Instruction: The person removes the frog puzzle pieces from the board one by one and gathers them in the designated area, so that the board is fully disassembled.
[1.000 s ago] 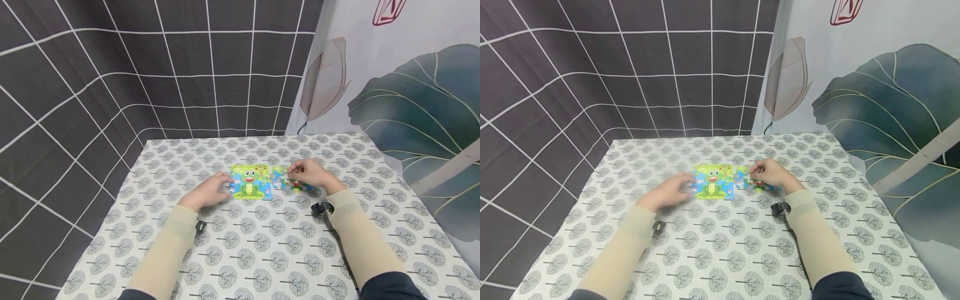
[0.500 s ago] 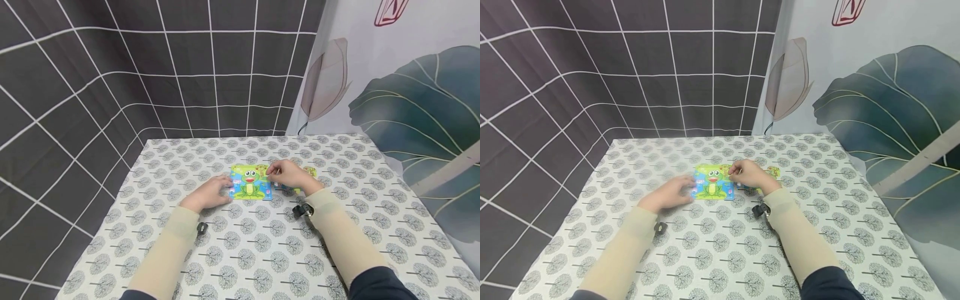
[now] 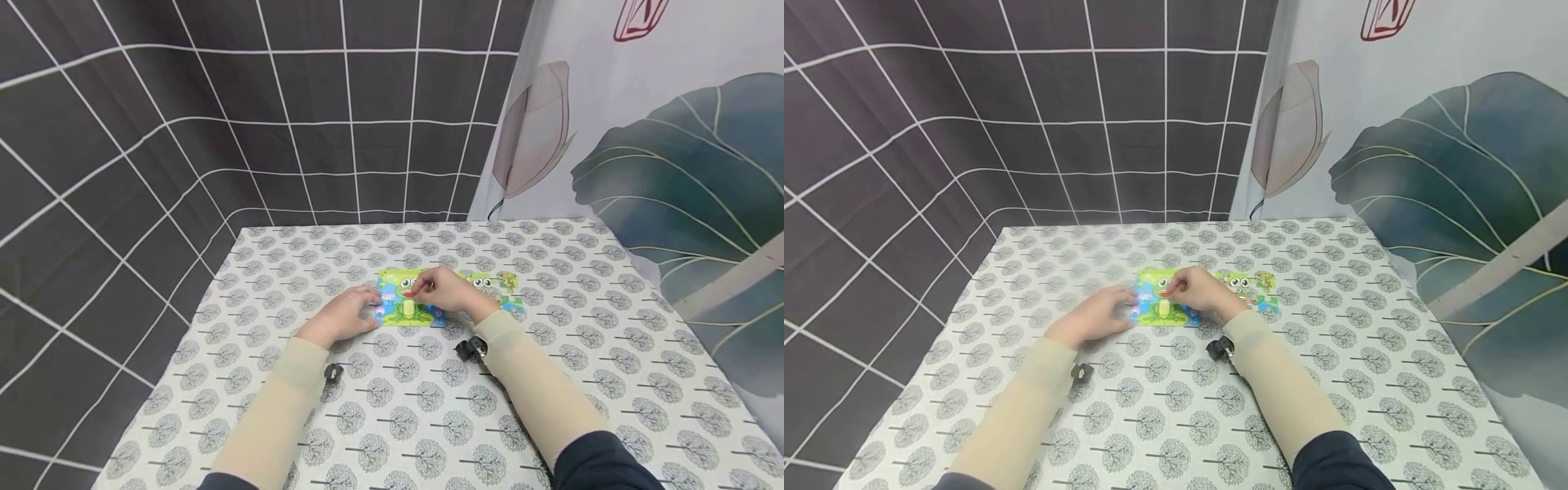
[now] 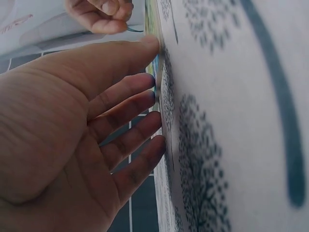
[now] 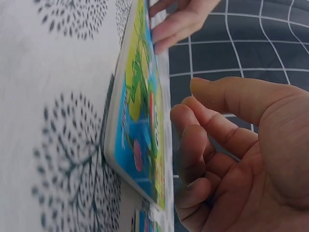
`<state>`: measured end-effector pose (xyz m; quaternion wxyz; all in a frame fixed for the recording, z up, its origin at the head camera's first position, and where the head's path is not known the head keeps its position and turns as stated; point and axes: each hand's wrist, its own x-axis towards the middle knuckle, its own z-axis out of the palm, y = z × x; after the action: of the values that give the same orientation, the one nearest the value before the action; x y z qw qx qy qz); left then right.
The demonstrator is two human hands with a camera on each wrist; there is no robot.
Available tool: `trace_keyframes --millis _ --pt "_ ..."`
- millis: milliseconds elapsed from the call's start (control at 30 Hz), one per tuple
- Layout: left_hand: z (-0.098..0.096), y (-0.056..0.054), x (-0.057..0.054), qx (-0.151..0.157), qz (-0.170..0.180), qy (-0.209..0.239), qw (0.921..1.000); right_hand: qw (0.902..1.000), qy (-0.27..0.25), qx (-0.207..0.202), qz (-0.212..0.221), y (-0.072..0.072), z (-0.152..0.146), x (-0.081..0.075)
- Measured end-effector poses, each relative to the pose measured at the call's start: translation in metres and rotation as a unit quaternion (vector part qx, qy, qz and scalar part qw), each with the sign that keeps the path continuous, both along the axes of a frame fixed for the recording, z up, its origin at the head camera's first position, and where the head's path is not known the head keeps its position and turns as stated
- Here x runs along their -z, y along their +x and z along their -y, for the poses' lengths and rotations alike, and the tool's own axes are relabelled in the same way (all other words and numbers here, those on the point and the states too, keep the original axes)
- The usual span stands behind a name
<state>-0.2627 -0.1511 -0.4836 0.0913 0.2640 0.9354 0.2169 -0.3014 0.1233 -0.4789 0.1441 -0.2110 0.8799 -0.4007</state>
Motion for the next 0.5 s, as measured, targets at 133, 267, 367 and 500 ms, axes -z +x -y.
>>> trace_keyframes --millis 133,267,367,500 --pt "0.000 0.000 0.000 -0.002 -0.002 0.002 1.0000 0.9999 -0.006 -0.006 0.010 0.000 0.008 0.002" --pt "-0.001 0.000 -0.001 -0.006 -0.002 0.002 1.0000 0.9999 -0.006 -0.010 0.013 0.000 0.016 0.003" --pt "-0.001 0.001 -0.002 -0.009 0.000 -0.001 1.0000 0.9999 -0.004 -0.013 0.009 0.001 0.022 0.003" --pt "-0.002 0.002 -0.003 -0.010 0.002 -0.005 0.9999 0.9997 -0.008 -0.013 0.020 0.003 0.029 0.005"
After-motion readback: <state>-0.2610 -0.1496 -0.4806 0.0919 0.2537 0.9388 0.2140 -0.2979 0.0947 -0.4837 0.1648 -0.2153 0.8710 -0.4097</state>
